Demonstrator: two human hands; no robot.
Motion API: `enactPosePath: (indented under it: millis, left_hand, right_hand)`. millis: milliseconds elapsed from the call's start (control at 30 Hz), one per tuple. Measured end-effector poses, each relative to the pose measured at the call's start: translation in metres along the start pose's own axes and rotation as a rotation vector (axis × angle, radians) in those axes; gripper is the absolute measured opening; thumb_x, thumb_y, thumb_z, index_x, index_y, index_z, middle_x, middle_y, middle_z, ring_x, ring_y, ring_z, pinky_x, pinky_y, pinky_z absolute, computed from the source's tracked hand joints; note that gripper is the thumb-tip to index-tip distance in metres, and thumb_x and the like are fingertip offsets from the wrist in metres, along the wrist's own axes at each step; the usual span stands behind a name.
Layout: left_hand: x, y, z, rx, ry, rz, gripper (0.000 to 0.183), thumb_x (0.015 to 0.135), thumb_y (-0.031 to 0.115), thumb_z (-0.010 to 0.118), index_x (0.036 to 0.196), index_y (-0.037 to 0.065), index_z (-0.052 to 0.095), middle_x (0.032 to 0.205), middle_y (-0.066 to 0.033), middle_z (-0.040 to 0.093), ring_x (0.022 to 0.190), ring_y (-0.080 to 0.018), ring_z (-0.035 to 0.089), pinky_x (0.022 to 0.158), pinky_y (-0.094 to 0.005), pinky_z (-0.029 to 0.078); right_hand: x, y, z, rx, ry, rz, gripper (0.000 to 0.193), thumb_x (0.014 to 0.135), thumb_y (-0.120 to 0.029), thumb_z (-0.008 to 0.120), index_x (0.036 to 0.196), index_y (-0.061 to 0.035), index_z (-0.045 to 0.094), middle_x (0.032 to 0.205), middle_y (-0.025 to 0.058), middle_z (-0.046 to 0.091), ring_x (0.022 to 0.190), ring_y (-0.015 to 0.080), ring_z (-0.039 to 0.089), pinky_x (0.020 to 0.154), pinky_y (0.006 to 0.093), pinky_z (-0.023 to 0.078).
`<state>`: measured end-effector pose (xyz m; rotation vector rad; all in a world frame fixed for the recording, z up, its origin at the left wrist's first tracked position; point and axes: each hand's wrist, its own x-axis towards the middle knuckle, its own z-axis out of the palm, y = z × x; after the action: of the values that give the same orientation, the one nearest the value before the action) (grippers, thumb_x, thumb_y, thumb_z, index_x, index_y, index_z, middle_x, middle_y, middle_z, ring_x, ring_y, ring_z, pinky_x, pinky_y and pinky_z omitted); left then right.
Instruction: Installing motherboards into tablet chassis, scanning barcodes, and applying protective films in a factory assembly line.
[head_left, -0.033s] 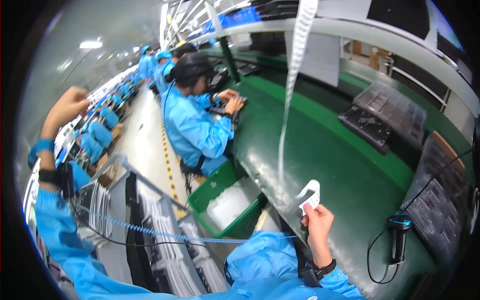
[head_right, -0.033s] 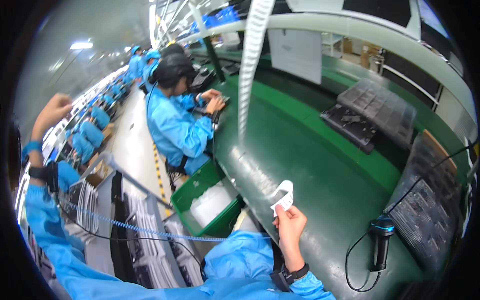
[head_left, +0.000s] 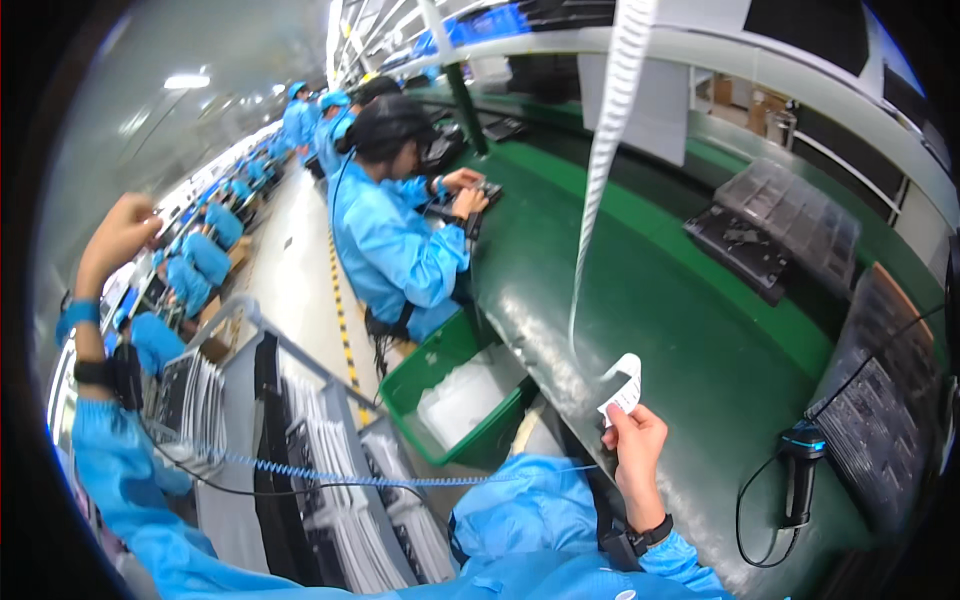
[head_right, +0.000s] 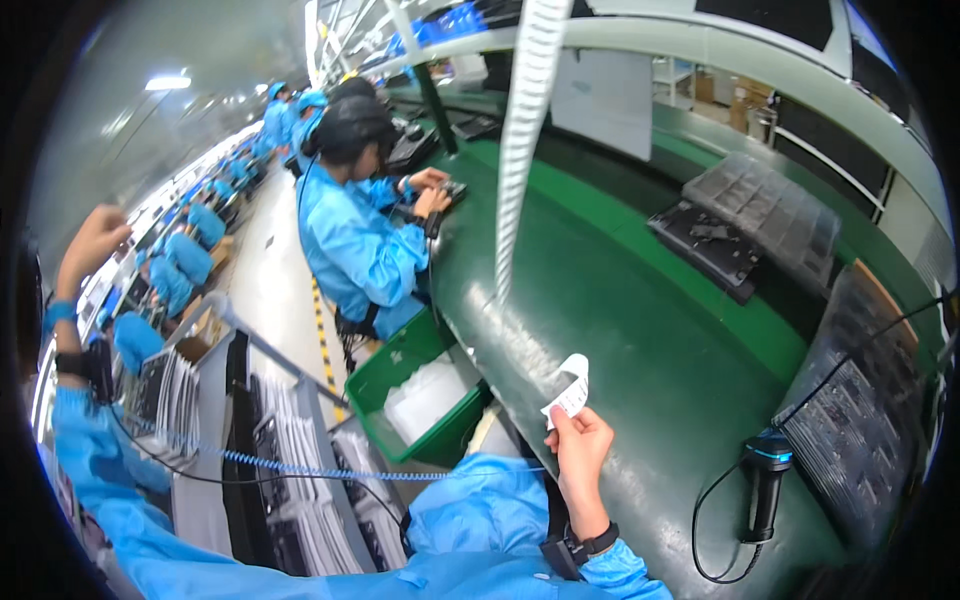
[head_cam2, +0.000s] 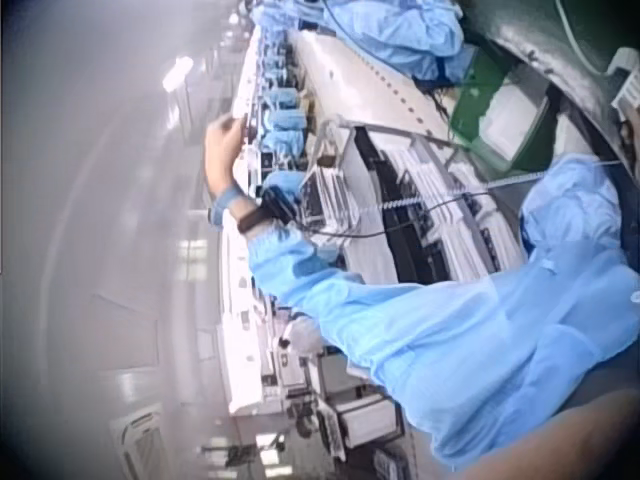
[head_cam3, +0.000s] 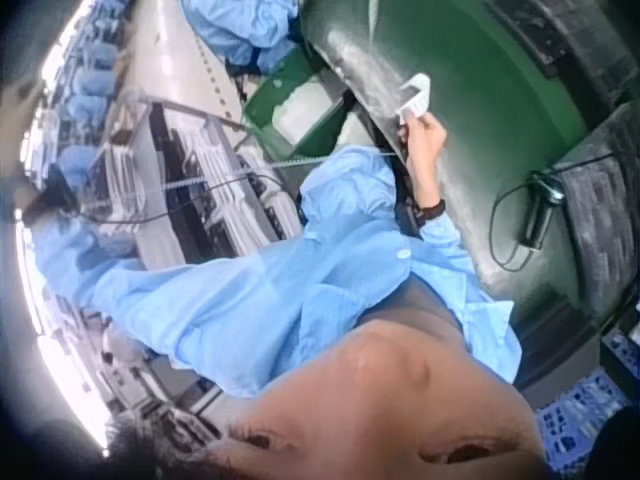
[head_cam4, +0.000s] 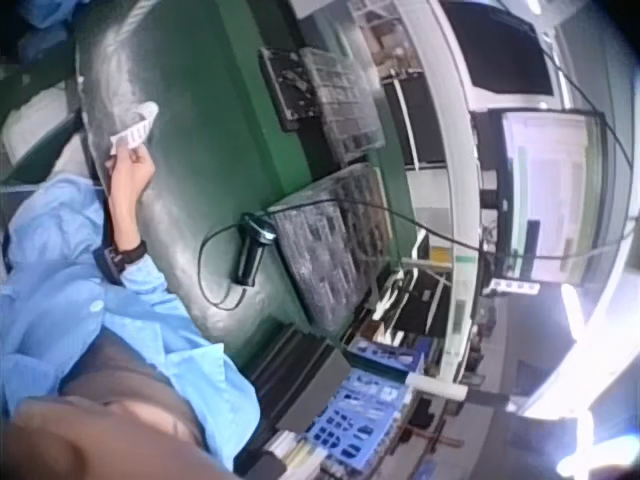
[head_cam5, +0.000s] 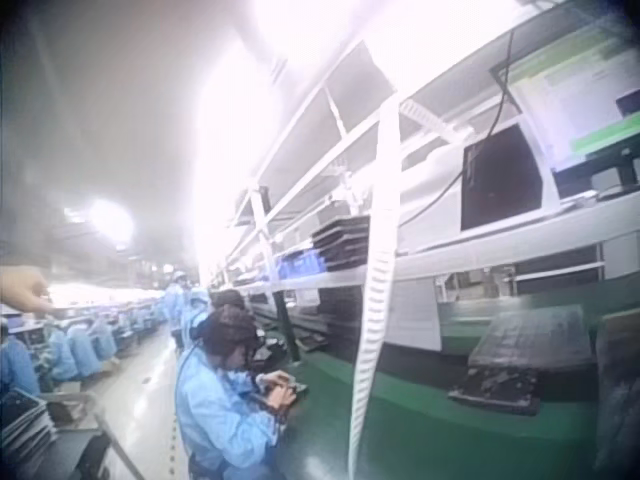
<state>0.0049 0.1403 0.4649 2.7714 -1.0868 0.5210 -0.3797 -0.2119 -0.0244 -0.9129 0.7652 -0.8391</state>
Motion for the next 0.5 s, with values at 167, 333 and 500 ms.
enactPosePath:
  millis: [167,333,500]
  left_hand:
    - [-0.188,-0.041,0.009,-0.183,0.222,-0.370,0.026,0.094,0.021,0.061,0.088,-0.004,0.066,0.072,-0.0081,0.067,0.068,-0.0160,0.066,0.063,-0.0313,0.054]
    - [-0.317,0.026,0.050,-0.052,-0.029,-0.622,0.023,0.091,0.019,0.065,0.092,-0.004,0.067,0.075,-0.0093,0.069,0.069,-0.0155,0.067,0.064,-0.0302,0.053]
    - [-0.431,0.027,0.104,-0.177,-0.200,-0.905,0.024,0.089,0.020,0.065,0.090,-0.003,0.071,0.073,-0.0125,0.072,0.065,-0.0174,0.069,0.062,-0.0314,0.053]
  right_hand:
    - [-0.001,0.017,0.005,-0.032,0.119,-0.046,0.027,0.089,-0.009,0.073,0.112,0.0017,0.064,0.076,0.0031,0.068,0.053,0.0082,0.060,0.043,0.0208,0.043]
    - [0.015,0.009,-0.002,-0.037,0.082,-0.027,0.019,0.091,-0.012,0.073,0.101,0.0033,0.069,0.077,0.0050,0.068,0.053,0.0069,0.056,0.044,0.0201,0.040]
    - [0.012,0.017,0.016,-0.079,-0.111,0.113,0.019,0.092,-0.017,0.072,0.095,0.0018,0.070,0.073,0.0043,0.066,0.053,0.0073,0.056,0.044,0.0197,0.039]
